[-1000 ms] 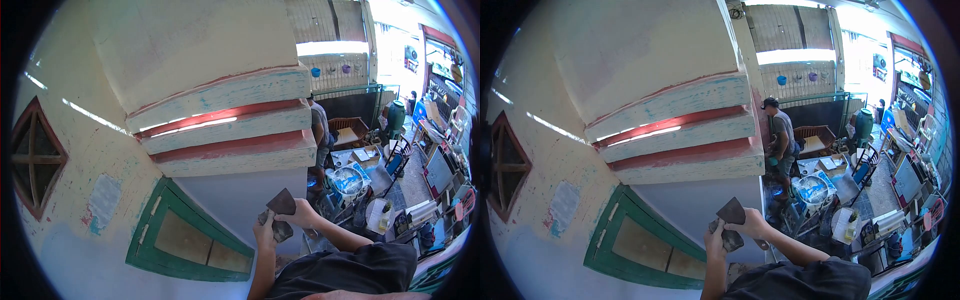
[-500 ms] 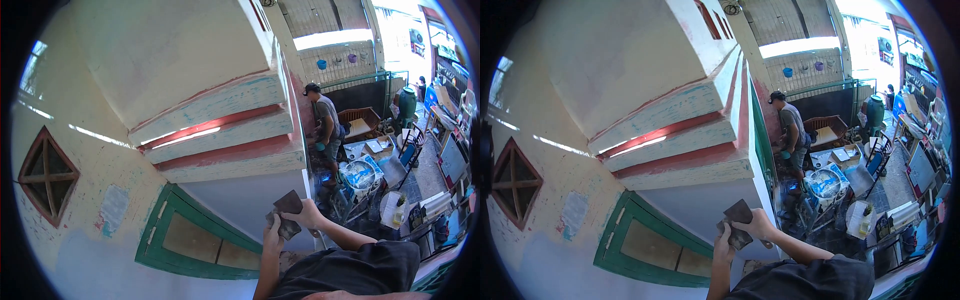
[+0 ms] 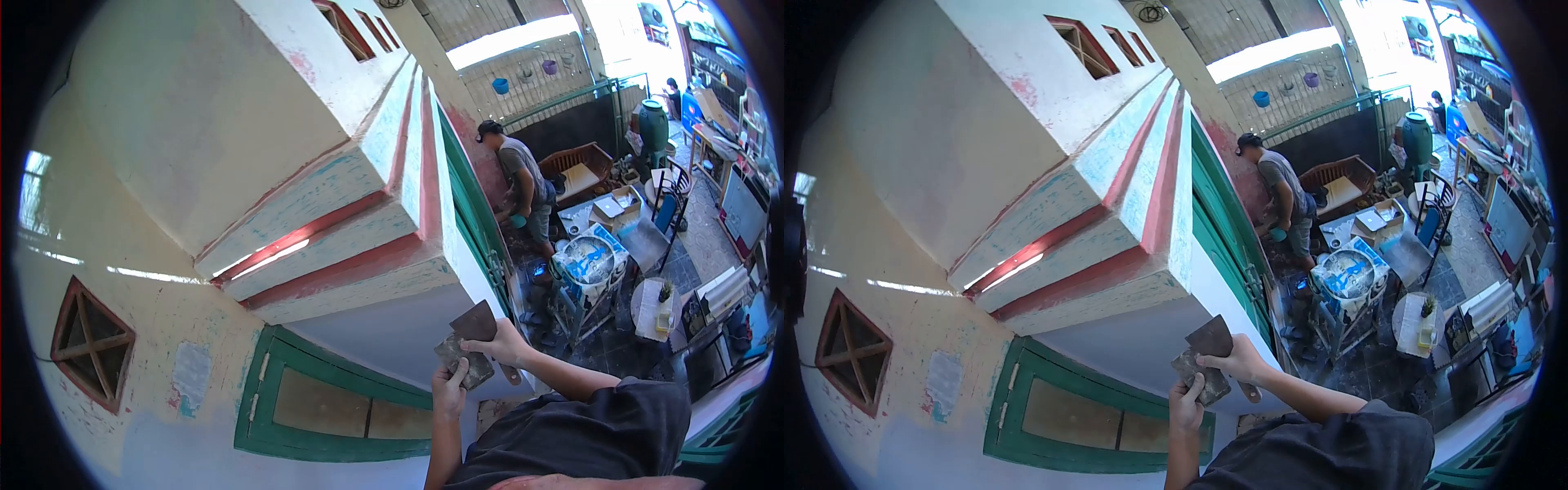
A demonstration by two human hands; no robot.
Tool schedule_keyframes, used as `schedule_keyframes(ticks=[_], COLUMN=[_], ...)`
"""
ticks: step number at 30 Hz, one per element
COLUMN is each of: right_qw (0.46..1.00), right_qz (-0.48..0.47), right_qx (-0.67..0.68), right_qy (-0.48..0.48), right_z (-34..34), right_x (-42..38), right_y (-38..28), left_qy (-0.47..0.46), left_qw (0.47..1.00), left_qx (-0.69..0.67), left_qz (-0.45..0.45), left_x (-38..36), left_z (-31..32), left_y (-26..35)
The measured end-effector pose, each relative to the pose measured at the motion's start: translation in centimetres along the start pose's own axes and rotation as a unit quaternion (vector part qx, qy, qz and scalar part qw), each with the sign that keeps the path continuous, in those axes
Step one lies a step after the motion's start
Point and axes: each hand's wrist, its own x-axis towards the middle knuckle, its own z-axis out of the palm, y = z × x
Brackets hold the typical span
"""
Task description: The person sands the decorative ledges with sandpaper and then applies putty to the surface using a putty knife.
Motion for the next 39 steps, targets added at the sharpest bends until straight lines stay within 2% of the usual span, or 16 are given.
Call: schedule_keyframes(ticks=[7, 11, 13, 15, 18, 19, 21, 22, 24, 25, 27, 30, 34, 36, 39], right_qw=[1.000, 1.000, 0.999, 0.999, 0.997, 0.997, 0.996, 0.994, 0.994, 0.994, 0.992, 0.974, 0.971, 0.970, 0.964], right_qz=[0.007, 0.012, -0.028, -0.041, -0.050, -0.046, -0.052, -0.057, -0.052, -0.047, -0.044, -0.048, 0.040, 0.049, 0.056], right_qx=[0.014, -0.003, 0.007, 0.011, 0.025, 0.033, 0.039, 0.048, 0.037, 0.028, 0.054, 0.170, 0.180, 0.191, 0.223], right_qy=[0.016, 0.026, 0.036, 0.033, 0.044, 0.058, 0.066, 0.078, 0.085, 0.093, 0.104, 0.144, 0.149, 0.142, 0.133], right_z=[0.6, 2.2, 3.4, 4.2, 5.4, 5.8, 6.5, 6.8, 7.1, 7.3, 7.8, 8.5, 8.2, 8.4, 8.9], right_x=[-0.5, -0.9, -0.9, -0.8, -1.1, -1.2, -0.9, -0.8, -0.8, -0.9, -0.7, 0.2, 0.4, 0.4, 0.6], right_y=[1.4, 0.8, 0.5, -0.1, -1.3, -1.6, -1.0, -0.8, -1.3, -1.4, -1.4, -0.6, -1.3, -1.4, -1.0], left_qy=[0.032, -0.004, -0.021, -0.045, -0.060, -0.060, -0.089, -0.088, -0.160, -0.158, -0.055, -0.058, -0.034, -0.001, 0.010], left_qw=[0.999, 1.000, 1.000, 0.999, 0.996, 0.996, 0.989, 0.989, 0.984, 0.984, 0.995, 0.996, 0.996, 0.999, 0.997], left_qx=[0.019, 0.013, 0.012, 0.000, -0.029, -0.032, -0.061, -0.064, -0.037, -0.043, 0.057, 0.023, -0.024, 0.008, 0.064], left_qz=[0.000, 0.006, 0.009, -0.029, -0.053, -0.051, -0.102, -0.100, -0.066, -0.067, -0.060, -0.061, -0.077, -0.044, -0.049], left_x=[0.3, -0.5, -0.8, -1.2, -3.3, -3.1, -2.0, -1.3, -0.3, -1.0, -3.0, -2.5, -3.0, -3.0, -3.0], left_z=[-0.8, -1.9, -2.8, -3.6, -1.6, -2.5, -6.3, -8.2, -10.7, -8.9, -2.5, -2.9, -0.8, 0.1, -0.2], left_y=[-1.2, -0.1, -0.2, -0.8, 0.2, -0.6, -3.6, -5.1, -7.6, -6.6, -1.9, -2.4, 0.7, 1.8, 2.3])
